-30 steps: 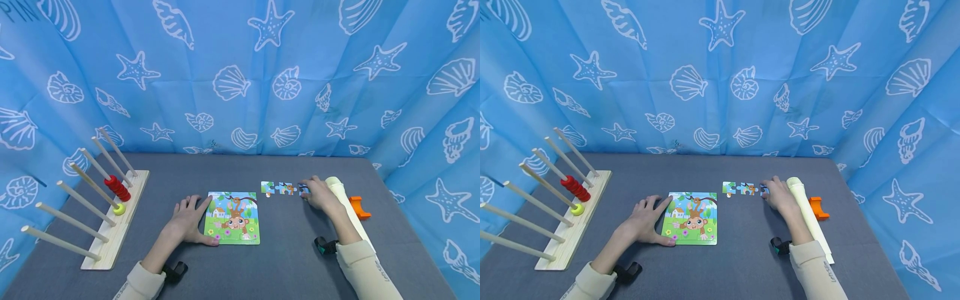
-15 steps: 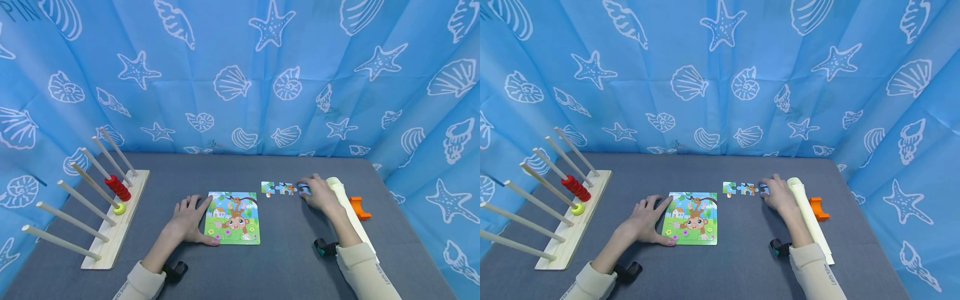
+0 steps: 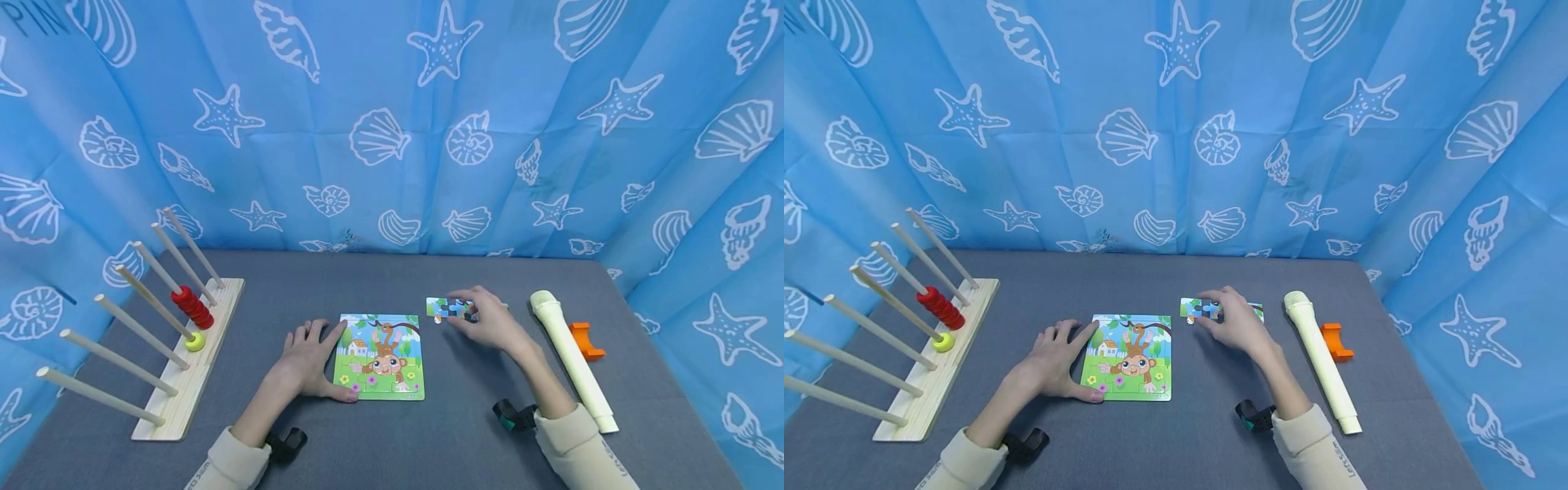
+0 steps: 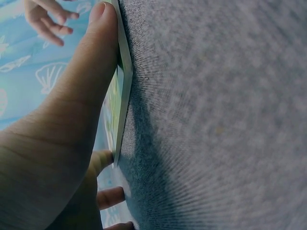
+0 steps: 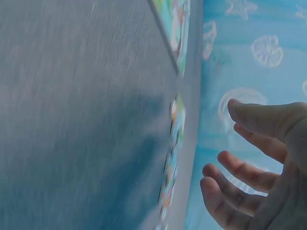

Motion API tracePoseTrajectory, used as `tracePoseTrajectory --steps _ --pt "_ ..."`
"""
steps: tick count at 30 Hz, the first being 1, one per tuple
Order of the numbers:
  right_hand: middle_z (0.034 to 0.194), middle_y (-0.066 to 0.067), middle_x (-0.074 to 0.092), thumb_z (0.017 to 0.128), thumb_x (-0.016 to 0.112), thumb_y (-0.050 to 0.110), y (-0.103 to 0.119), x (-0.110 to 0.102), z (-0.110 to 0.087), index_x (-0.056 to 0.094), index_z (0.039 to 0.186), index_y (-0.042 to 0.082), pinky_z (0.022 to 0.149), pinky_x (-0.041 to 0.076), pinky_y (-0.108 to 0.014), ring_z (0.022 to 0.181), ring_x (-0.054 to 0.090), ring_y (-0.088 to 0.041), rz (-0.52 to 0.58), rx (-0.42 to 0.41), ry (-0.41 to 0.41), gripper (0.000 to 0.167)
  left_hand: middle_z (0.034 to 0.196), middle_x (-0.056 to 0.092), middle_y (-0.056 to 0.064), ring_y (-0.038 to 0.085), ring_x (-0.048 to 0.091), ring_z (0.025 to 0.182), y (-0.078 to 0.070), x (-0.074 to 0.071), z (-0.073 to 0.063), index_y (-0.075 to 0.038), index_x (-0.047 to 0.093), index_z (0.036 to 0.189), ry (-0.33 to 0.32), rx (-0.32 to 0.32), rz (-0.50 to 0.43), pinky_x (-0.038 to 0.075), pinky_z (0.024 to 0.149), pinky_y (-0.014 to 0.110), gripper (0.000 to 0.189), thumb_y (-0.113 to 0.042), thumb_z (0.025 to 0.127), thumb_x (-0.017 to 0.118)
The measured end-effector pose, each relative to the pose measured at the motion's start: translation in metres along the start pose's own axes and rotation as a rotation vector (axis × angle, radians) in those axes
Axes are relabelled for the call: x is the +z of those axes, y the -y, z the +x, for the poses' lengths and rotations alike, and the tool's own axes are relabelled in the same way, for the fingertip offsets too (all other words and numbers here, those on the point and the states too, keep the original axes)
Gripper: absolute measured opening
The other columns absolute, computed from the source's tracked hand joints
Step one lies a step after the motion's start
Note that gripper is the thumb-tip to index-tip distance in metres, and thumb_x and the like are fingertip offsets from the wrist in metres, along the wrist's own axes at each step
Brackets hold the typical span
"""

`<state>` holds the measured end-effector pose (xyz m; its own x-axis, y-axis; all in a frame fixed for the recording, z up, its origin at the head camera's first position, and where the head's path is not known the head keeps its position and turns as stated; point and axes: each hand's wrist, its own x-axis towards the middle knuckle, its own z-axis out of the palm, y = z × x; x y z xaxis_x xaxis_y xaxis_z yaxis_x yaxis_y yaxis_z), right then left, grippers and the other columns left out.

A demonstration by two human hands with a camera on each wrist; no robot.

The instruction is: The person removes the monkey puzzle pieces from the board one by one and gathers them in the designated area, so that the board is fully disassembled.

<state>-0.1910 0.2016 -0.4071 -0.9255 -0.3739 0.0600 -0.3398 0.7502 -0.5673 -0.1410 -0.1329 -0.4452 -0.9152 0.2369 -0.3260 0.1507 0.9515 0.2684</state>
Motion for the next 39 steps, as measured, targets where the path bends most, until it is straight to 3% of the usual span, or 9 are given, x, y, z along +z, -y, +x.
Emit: tracePoseTrajectory --steps 4,24,30,39 --pt "0.118 -0.025 0.063 0.093 0.073 0.012 0.016 0.007 0.000 0.065 0.133 0.000 0.079 0.054 -0.043 0.098 0.064 -0.037 0.026 -0.024 0.025 0.042 0.160 0.032 0.022 0.051 0.029 0.148 -0.001 0.000 0.000 -0.021 0.027 0.163 -0.003 -0.002 0.007 0.026 0.118 0.072 0.129 -0.073 0.061 0.086" --pt "0.124 -0.018 0.064 0.094 0.074 0.017 0.076 0.054 -0.003 0.065 0.135 0.006 0.074 0.049 -0.031 0.100 0.064 -0.030 0.074 -0.145 0.186 0.044 0.160 0.031 0.022 0.052 0.029 0.148 0.000 0.000 0.000 -0.020 0.027 0.163 0.007 0.002 0.012 0.026 0.118 0.072 0.129 -0.075 0.062 0.084" --pt "0.124 -0.017 0.064 0.094 0.074 0.018 0.090 0.072 0.002 0.065 0.135 0.007 0.067 0.048 -0.029 0.091 0.063 -0.024 0.090 -0.165 0.238 0.043 0.160 0.031 0.023 0.052 0.029 0.148 0.001 0.000 0.001 -0.020 0.026 0.163 0.006 0.008 0.014 0.026 0.118 0.072 0.129 -0.076 0.062 0.083" --pt "0.113 -0.013 0.064 0.092 0.077 0.017 0.103 0.088 0.006 0.067 0.134 0.005 0.062 0.042 -0.022 0.074 0.047 -0.010 0.047 -0.195 0.250 0.045 0.161 0.031 0.023 0.053 0.029 0.149 0.000 -0.001 0.000 -0.022 0.024 0.164 0.010 0.010 0.030 0.027 0.117 0.072 0.129 -0.077 0.063 0.082"
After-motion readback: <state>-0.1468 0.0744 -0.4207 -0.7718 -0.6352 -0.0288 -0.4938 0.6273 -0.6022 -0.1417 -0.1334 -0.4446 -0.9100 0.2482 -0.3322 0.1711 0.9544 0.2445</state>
